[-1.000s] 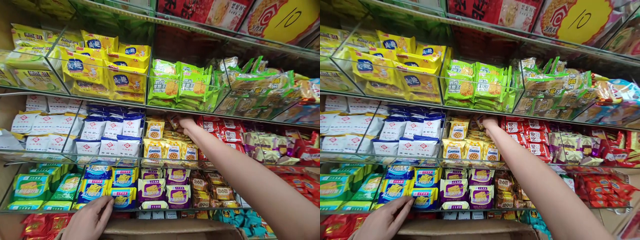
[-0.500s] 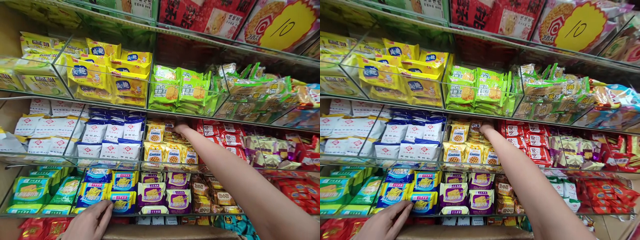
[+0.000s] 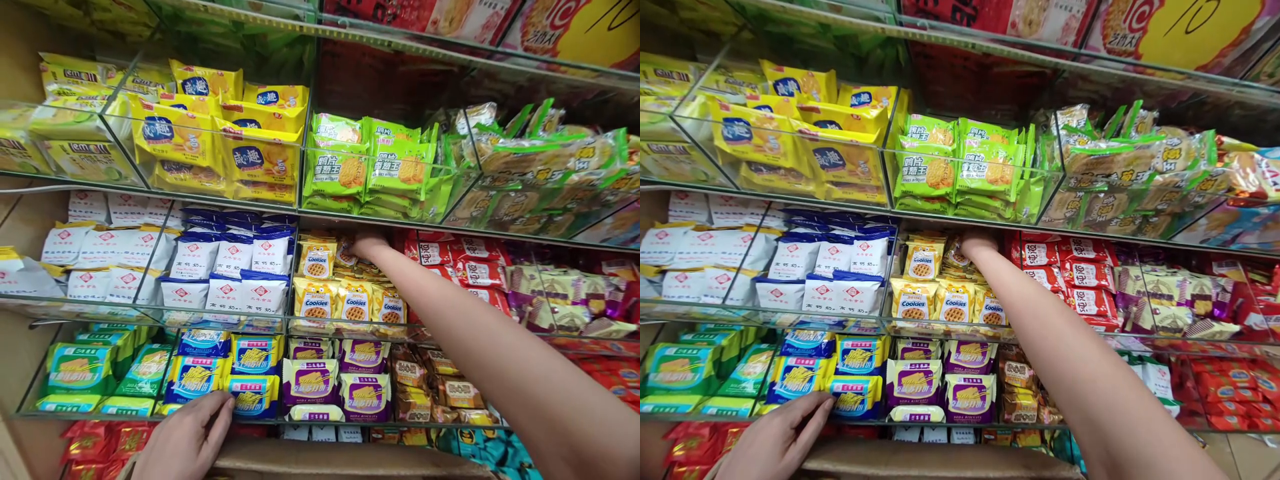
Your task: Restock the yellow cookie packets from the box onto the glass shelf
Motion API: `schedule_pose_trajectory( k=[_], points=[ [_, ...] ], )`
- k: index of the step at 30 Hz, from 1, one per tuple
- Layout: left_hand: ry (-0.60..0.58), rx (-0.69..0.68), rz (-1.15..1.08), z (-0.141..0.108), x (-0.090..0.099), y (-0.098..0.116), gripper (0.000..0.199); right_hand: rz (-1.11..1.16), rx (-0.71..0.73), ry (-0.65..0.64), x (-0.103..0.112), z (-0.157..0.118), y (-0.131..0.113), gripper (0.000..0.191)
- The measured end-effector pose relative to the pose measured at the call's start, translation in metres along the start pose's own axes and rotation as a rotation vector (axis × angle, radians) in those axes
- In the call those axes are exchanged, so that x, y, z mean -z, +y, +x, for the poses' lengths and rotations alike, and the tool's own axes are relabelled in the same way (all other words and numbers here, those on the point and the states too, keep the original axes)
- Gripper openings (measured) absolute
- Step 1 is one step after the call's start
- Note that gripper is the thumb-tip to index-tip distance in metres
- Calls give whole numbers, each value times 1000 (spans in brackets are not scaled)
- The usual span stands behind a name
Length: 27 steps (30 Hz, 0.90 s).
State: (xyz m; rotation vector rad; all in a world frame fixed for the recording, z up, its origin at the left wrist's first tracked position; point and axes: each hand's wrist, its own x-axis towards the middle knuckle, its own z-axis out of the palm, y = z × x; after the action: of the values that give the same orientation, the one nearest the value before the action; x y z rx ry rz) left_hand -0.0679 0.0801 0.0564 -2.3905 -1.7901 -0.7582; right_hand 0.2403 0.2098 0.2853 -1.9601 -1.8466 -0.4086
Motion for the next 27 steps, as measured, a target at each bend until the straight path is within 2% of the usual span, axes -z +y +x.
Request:
schedule_pose_trajectory(
  k=[9,14,20,27],
  points=[
    [18,2,-58,0,2,3,24,-30,154,-125,-1,-10,-3,72],
    [16,15,-71,0,2,5,24,-42,181,-44,2,-16,-5,58],
    [15,11,-36,0,2,3,24,-18,176,67,5,-5,-3,40],
    [16,1,-31,-1,2,2,25,-24,154,3,-4,3,-6,38]
  ],
)
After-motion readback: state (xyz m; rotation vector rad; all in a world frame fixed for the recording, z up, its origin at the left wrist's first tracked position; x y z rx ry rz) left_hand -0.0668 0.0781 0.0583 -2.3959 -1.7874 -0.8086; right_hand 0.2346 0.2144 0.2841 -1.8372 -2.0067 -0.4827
